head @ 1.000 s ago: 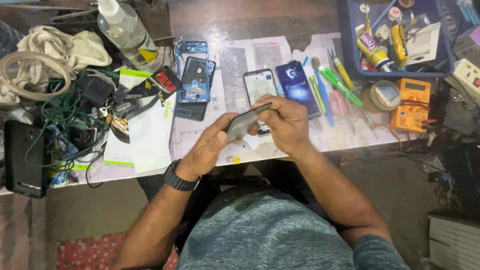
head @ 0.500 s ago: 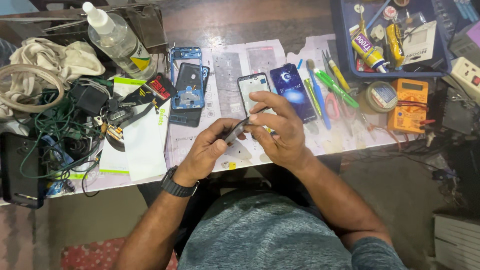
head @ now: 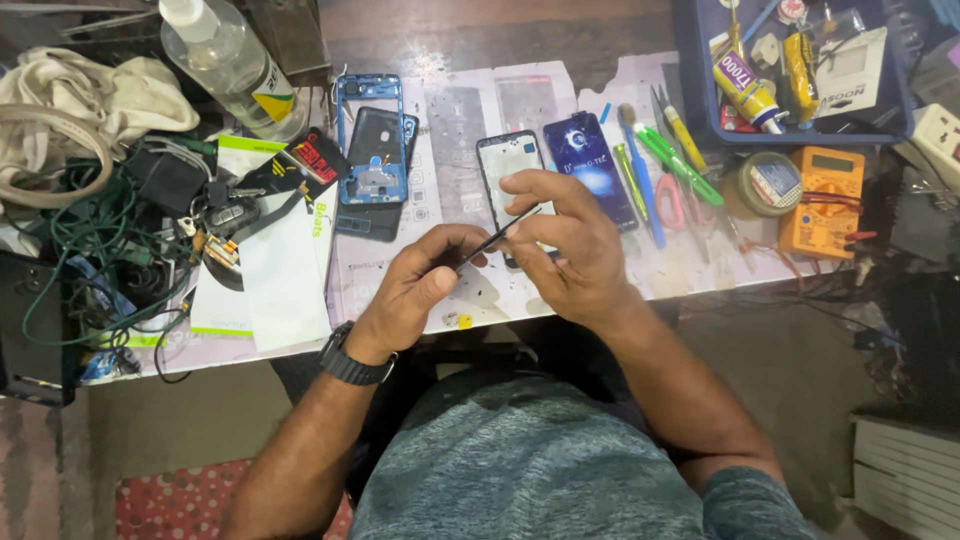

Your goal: The person handles a smartphone screen assembly, peels a protective film from its surface, and then applies double-sided adhesive tape along the edges of the screen. The person works at a cluttered workbench with various tools and phone parts visible.

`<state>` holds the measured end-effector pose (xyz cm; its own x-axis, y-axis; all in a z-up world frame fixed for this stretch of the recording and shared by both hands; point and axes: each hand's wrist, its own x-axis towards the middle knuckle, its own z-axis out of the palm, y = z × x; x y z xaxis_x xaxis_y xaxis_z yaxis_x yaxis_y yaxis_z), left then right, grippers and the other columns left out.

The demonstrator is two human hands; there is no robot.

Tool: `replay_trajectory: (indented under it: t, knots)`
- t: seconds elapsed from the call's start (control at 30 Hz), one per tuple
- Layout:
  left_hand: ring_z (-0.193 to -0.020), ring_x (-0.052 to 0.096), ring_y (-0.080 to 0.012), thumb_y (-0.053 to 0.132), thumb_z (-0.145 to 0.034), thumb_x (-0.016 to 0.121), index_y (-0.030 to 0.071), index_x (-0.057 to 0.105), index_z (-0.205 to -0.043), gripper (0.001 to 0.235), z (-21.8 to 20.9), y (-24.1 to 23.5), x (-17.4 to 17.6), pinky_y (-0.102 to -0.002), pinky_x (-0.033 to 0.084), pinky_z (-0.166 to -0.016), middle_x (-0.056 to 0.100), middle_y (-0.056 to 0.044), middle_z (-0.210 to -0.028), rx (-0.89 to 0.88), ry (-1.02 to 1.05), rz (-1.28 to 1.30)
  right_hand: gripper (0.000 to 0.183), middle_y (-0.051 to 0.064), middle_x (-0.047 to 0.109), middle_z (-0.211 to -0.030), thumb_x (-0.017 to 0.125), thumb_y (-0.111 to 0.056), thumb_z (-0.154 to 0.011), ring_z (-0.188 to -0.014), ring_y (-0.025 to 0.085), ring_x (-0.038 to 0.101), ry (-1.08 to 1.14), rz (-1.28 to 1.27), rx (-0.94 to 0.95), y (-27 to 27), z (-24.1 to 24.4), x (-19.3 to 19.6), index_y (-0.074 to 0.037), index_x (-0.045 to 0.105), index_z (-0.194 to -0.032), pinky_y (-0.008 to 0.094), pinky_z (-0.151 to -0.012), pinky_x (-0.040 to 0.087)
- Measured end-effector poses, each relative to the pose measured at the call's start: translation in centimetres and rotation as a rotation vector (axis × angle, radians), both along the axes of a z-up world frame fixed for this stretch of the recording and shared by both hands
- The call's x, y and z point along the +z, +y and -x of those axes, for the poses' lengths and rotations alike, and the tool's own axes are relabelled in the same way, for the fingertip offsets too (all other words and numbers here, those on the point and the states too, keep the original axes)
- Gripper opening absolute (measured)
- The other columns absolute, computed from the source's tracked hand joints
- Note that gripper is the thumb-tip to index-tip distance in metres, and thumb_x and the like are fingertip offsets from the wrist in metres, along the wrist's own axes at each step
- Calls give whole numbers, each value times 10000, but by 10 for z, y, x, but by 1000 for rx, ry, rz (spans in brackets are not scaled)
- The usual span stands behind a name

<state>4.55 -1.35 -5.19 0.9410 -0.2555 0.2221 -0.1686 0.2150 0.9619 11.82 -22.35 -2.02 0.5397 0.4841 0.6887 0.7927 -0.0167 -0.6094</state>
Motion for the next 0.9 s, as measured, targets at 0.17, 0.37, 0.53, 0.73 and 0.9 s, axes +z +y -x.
replay_trajectory:
  t: [0.17,0.37,0.53,0.73,0.9]
  knots:
    - [-1165,592,-175,565,-1042,574,-20,571,-1373,672,1,1,-1,-331,474,-1069,636,-97,-1210,19,-11,-7,312,205,584,-1358,713,95,-921,-1062,260,677,33,13,16,0,1,3,-70,545,-1126,351,-892,600]
    - [-1164,615,-197,491,-1031,641,-14,551,-1345,602,1,1,1,-350,506,-1053,636,-114,-1257,25,-33,48,319,203,583,-1370,725,109,-918,-1102,281,679,22,14,4,0,3,2,-72,541,-1105,353,-907,576]
    - [-1171,629,-218,484,-1022,657,7,554,-1316,570,0,0,7,-354,517,-1052,620,-136,-1297,95,-145,-34,309,218,569,-1394,714,114,-915,-1193,328,653,5,6,-8,-2,7,2,-68,537,-1092,390,-982,562]
    - [-1263,646,-302,545,-978,648,24,582,-1279,605,0,3,15,-404,499,-1110,637,-167,-1352,205,-260,-259,308,246,549,-1398,728,102,-905,-1230,354,631,-29,5,-13,-5,10,1,-62,544,-1089,404,-1027,549]
    - [-1254,650,-320,602,-950,669,25,579,-1261,661,2,3,14,-410,505,-1103,646,-168,-1335,246,-312,-313,397,241,504,-1492,727,83,-900,-1314,342,595,14,-50,-3,-7,14,-8,-100,525,-1188,417,-1121,504]
